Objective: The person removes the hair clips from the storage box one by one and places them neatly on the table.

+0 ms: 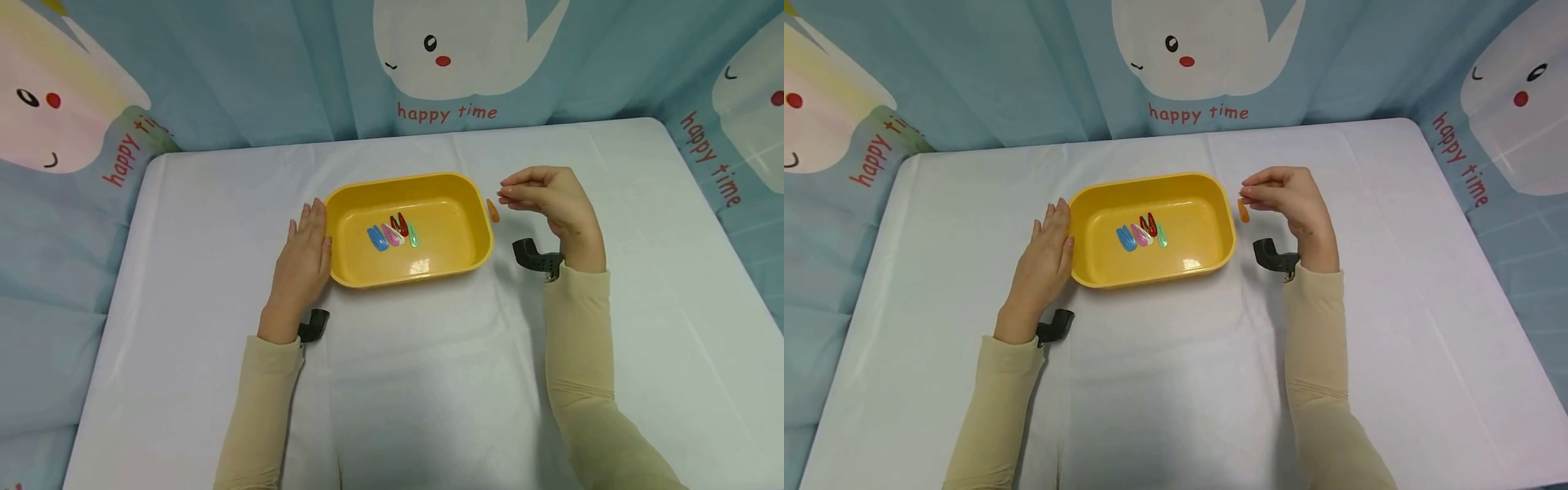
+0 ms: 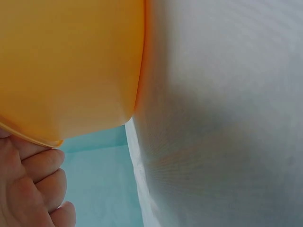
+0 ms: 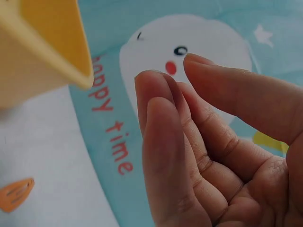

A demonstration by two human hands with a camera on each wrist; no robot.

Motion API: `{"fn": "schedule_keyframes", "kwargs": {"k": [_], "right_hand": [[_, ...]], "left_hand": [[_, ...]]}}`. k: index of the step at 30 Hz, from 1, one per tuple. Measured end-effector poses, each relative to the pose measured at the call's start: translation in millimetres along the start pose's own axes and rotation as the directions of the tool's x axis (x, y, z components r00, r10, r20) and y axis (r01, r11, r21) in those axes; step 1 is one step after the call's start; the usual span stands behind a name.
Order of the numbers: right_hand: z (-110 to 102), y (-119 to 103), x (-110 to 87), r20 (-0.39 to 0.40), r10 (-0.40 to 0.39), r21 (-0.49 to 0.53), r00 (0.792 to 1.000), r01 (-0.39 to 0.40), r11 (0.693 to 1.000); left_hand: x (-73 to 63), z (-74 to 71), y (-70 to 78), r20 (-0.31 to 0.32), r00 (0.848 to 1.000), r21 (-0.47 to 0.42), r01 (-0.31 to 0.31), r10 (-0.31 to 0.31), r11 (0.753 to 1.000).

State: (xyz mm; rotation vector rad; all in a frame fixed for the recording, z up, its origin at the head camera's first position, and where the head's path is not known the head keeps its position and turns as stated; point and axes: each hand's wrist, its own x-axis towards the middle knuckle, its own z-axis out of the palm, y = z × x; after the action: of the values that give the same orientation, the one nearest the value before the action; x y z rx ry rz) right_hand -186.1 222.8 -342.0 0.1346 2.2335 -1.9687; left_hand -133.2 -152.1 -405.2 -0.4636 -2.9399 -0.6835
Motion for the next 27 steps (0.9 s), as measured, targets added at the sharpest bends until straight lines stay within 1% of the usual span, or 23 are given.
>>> {"fn": "schedule_keyframes", "kwargs": {"k": [9,13,15,21,27], "right_hand": [[12.9,-12.2,-8.9,0.034,-0.079,0.005,0.996,0.079,0.997],[17.9,-14.6,-11.9,0.061,-0.096,0.023,0.994,0.094,0.995],[21.3,-16.0,-12.4,0.077,-0.102,0.014,0.992,0.101,0.995],[37.7,-23.5,-8.9,0.135,-0.089,-0.065,0.987,0.098,0.993],[57.1,-30.7,-1.5,0.199,-0.059,-0.093,0.978,0.079,0.993]], "left_hand": [[0.3,-1.0,0.2,-0.002,1.0,-0.004,0.002,-0.002,1.0],[0.2,-0.9,1.3,0.007,1.0,-0.014,0.009,-0.009,1.0],[0.3,-1.0,1.9,0.01,1.0,-0.02,0.006,-0.006,1.0],[-0.1,-0.9,1.3,-0.014,1.0,-0.006,-0.009,0.009,1.0],[-1.5,-1.3,0.9,-0.013,1.0,-0.009,-0.006,0.005,1.0]]}}
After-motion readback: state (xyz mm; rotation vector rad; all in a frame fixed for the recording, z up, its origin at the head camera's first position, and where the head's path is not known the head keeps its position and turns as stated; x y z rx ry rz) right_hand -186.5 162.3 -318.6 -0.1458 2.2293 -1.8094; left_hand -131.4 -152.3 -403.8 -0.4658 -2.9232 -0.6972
